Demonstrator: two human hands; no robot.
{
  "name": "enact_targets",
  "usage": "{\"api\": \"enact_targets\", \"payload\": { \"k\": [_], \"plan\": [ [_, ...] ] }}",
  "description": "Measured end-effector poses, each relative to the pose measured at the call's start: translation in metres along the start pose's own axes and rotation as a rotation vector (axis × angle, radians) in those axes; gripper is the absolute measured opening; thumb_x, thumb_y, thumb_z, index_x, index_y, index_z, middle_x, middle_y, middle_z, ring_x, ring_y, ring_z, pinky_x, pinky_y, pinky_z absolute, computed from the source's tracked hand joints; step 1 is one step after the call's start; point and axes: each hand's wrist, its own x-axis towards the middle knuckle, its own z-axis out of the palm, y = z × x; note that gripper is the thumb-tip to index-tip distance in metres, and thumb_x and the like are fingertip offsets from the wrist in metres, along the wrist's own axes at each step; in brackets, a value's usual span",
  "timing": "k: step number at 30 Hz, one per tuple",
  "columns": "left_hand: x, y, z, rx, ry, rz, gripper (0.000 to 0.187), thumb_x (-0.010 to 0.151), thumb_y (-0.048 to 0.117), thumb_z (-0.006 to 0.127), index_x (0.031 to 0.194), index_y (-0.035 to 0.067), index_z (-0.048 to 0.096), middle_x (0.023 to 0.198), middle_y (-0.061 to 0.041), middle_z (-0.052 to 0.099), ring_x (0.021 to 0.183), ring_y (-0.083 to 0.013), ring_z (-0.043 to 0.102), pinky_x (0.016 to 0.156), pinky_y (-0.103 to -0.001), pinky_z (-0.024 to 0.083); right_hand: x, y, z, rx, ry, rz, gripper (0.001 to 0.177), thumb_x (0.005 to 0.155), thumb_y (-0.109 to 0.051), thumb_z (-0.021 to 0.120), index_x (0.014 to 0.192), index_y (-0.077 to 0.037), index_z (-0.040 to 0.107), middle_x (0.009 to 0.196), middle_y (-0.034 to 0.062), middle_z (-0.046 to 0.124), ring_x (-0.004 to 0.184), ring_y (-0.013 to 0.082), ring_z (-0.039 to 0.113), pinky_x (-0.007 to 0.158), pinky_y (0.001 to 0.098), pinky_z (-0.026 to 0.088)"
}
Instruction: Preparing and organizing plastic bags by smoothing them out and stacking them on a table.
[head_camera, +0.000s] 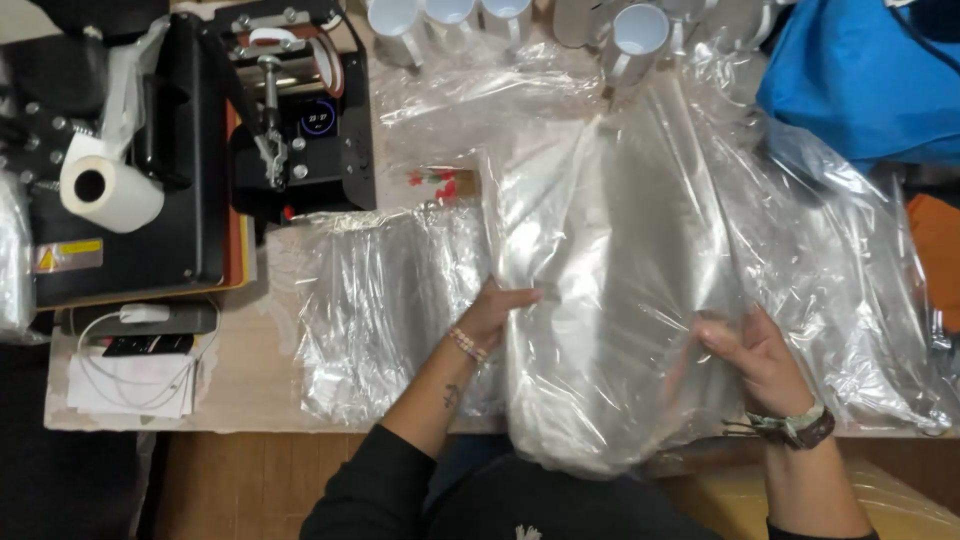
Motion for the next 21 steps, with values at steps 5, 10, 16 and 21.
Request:
{"api": "enact_targets", "payload": {
  "k": [5, 10, 16, 21],
  "plan": [
    [-0.042, 0.030, -0.084, -0.082, -0.180, 0.522, 0.031, 0.070, -0.003, 0.083, 0.100, 0.002, 0.077, 0.088, -0.013, 0.076, 0.082, -0.0222, 0.074, 0.074, -0.041, 0.061, 0.006, 0.093, 0.072, 0.344, -0.020, 0.156, 0.049, 0.084, -0.002, 0.071, 0.130, -0.004, 0.053, 0.116, 0.0060, 0.061, 0.099, 0.0159, 0.060, 0.084, 0.0348, 0.051],
    [-0.124, 0.084, -0.110, 0.013, -0.238, 0.681, 0.014, 0.071, -0.007, 0.080, 0.082, 0.002, 0.075, 0.073, -0.007, 0.071, 0.070, -0.0122, 0.069, 0.066, -0.025, 0.055, 0.053, 0.078, 0.126, 0.317, 0.125, 0.054, 0.059, 0.094, -0.023, 0.062, 0.148, -0.017, 0.041, 0.148, -0.0088, 0.035, 0.141, 0.0090, 0.032, 0.114, 0.0345, 0.034],
    [-0.174, 0.088, -0.182, -0.035, 0.022, 0.596, 0.019, 0.076, -0.006, 0.072, 0.093, 0.002, 0.072, 0.078, -0.013, 0.072, 0.068, -0.0183, 0.071, 0.069, -0.033, 0.059, 0.092, 0.148, 0.075, -0.331, 0.350, 0.097, 0.060, 0.106, -0.043, 0.066, 0.153, -0.015, 0.042, 0.148, 0.0108, 0.051, 0.134, 0.0281, 0.049, 0.110, 0.0472, 0.039],
    [-0.139, 0.051, -0.257, -0.293, 0.020, 0.587, 0.036, 0.085, -0.006, 0.059, 0.119, 0.003, 0.069, 0.097, -0.017, 0.074, 0.084, -0.0303, 0.074, 0.088, -0.046, 0.058, 0.054, 0.085, 0.230, 0.566, -0.092, 0.134, 0.049, 0.102, -0.024, 0.046, 0.146, -0.002, 0.042, 0.128, 0.0326, 0.061, 0.109, 0.0464, 0.066, 0.071, 0.0443, 0.061]
  ]
}}
